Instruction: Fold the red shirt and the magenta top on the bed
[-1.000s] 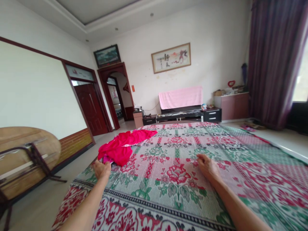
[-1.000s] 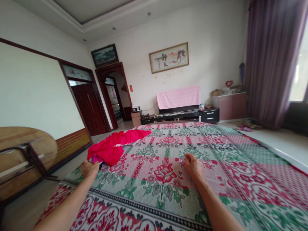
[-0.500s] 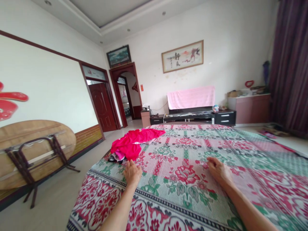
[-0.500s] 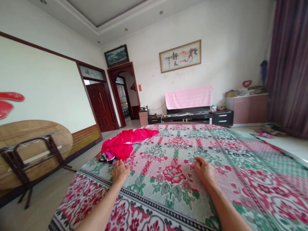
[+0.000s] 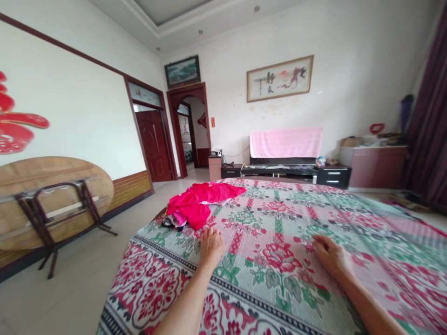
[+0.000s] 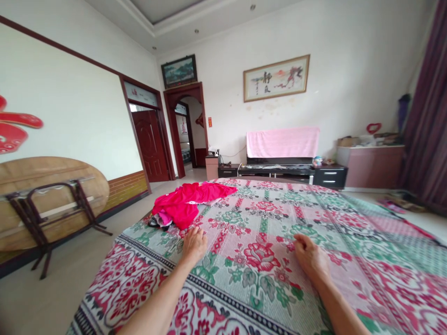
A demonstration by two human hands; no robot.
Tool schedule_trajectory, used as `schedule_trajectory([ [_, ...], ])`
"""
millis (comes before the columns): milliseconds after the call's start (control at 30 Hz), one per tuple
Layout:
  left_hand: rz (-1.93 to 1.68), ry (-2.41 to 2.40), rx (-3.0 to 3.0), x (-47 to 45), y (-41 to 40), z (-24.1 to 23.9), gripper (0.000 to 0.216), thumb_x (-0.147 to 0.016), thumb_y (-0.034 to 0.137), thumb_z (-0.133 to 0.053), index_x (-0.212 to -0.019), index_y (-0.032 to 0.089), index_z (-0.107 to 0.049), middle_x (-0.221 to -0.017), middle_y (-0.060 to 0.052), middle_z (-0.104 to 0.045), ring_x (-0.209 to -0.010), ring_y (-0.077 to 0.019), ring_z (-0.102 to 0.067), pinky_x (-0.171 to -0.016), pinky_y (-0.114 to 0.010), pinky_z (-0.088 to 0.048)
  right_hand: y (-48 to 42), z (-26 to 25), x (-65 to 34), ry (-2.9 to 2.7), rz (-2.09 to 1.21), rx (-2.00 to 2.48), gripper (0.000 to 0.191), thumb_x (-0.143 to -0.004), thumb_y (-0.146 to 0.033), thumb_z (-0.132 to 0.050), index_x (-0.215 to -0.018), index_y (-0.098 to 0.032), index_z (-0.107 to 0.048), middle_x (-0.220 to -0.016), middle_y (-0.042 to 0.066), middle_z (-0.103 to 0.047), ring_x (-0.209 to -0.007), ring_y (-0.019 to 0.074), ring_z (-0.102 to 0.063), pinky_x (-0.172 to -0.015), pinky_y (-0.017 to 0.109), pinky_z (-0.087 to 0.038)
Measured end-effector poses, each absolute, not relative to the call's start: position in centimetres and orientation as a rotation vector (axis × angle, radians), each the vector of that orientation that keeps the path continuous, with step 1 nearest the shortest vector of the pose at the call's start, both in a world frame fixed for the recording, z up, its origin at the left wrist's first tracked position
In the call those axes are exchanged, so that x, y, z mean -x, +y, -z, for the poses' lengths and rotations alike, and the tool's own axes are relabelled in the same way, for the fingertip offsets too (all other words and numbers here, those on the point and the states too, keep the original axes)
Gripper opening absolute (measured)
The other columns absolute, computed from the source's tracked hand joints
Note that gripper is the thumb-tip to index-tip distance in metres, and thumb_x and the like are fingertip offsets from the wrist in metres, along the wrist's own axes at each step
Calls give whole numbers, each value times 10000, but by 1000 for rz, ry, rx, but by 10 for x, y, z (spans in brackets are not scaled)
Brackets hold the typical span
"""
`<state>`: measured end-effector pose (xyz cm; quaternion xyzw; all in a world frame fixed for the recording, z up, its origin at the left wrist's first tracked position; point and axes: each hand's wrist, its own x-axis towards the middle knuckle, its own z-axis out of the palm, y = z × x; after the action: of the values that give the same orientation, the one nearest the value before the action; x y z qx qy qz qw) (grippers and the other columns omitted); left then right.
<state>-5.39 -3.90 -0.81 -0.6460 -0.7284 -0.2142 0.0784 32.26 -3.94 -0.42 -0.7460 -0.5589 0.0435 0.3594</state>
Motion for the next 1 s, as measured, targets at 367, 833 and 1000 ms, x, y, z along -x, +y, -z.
schedule_trajectory([
  [367,706,-2194,1947,53,-44,3,361,-852,276,-402,-1108,192,-643,-1226,-104,-567,-1167,-264,-454,-1016,-423,-315,-31,11,-327,-1521,-42,1921,426,-748,-356,-403,-1013,-194,-696,-943,83,-721,-829,253,-662,-689,324,-475],
  [833,788,-2204,1983,54,-45,3,353,-830,264,-427,-1088,185,-655,-1267,-102,-545,-1201,-275,-428,-1032,-440,-301,-35,8,-323,-1547,-13,1963,414,-751,-332,-406,-1017,-197,-693,-987,88,-714,-861,262,-662,-720,333,-479],
  [1000,792,-2194,1988,54,-47,1,350,-829,260,-427,-1083,184,-656,-1247,-102,-556,-1192,-272,-431,-1027,-431,-305,-35,7,-323,-1542,18,1948,393,-733,-324,-427,-983,-206,-706,-934,76,-726,-817,252,-669,-680,320,-483],
])
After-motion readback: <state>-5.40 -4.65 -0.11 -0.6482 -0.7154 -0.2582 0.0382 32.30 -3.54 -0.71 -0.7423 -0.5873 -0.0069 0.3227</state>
